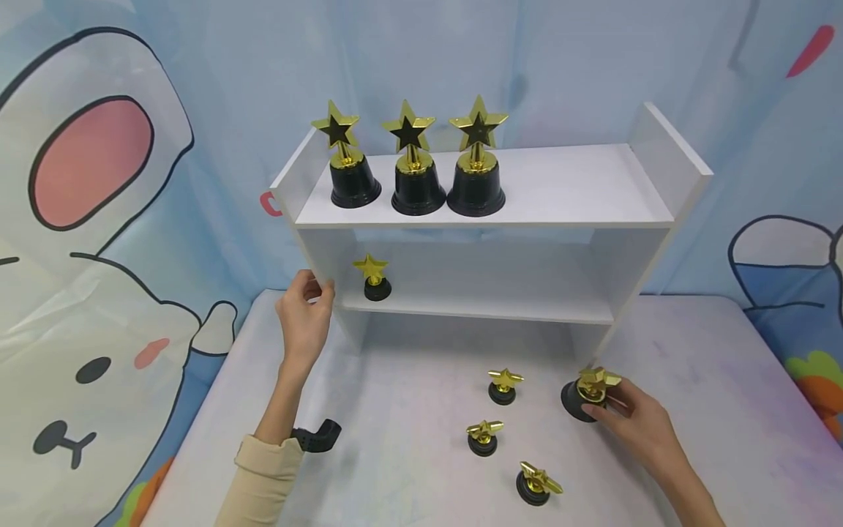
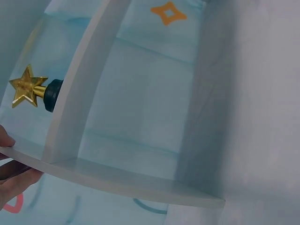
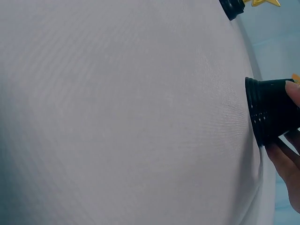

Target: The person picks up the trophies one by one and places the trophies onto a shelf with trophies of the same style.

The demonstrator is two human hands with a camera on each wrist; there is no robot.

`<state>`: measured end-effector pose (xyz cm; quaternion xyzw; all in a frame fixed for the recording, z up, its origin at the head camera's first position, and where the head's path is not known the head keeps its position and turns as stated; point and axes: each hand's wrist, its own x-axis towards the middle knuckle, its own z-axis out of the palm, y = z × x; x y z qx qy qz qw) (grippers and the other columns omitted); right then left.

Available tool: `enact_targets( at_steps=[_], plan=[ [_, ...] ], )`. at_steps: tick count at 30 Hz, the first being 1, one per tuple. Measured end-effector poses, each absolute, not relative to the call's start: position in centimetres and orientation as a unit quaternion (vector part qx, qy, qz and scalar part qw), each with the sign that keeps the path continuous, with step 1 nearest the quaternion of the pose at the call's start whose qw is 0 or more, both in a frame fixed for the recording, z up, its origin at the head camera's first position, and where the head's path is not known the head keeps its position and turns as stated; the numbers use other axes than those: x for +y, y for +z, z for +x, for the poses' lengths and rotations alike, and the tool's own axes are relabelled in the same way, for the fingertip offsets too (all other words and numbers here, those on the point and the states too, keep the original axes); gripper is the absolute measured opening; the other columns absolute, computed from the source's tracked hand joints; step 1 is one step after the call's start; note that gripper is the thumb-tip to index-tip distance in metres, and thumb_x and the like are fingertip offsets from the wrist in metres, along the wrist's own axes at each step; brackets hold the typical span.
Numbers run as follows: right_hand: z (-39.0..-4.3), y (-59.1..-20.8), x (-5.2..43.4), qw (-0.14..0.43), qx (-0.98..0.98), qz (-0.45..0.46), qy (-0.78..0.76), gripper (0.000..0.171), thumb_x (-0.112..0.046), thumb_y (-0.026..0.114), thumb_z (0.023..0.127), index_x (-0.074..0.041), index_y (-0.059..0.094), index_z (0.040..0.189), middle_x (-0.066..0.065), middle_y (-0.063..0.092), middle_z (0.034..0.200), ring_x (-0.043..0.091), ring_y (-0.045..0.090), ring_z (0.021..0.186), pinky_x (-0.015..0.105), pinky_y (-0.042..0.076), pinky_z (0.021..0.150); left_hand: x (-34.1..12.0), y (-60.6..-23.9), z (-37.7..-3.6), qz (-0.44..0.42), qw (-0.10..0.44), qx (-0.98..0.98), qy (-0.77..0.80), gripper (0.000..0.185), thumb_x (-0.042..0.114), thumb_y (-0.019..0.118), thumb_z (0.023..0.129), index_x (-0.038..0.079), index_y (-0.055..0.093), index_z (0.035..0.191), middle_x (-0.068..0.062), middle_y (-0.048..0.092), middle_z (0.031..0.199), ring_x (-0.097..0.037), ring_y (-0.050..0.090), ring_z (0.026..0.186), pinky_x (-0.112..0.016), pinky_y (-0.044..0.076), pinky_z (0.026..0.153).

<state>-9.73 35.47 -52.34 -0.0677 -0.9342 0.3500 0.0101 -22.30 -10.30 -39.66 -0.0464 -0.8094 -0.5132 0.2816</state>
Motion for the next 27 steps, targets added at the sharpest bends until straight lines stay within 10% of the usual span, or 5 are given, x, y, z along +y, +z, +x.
enact_targets(
  at_steps=[17, 27],
  plan=[
    [-8.4, -50.3, 34.8, 0.023, -0.955, -0.069, 0.288, 0.066, -0.029, 0.08, 0.09, 0.01, 0.054, 0.137, 0.04, 0.059, 0.131, 0.06, 0.061, 0.114, 0.062, 0.057, 0.088, -10.2, -39.6, -22.1, -0.049, 0.28, -0.813, -0.508, 0.014, 0.003, 0.061, 0.097, -0.001, 0.07, 0.106, -0.022, 0.076, 0.092, -0.034, 0.077, 0.088, -0.045, 0.065, 0.072],
    [-7.6, -45.8, 33.7, 0.066, -0.958, 0.005, 0.279, 0.051, -0.018, 0.084, 0.085, 0.006, 0.064, 0.124, 0.035, 0.068, 0.118, 0.055, 0.068, 0.102, 0.048, 0.063, 0.073, -10.2, -39.7, -22.1, -0.053, 0.289, -0.809, -0.509, 0.014, 0.004, 0.062, 0.097, -0.002, 0.07, 0.107, -0.022, 0.076, 0.092, -0.035, 0.077, 0.087, -0.046, 0.065, 0.071]
  ],
)
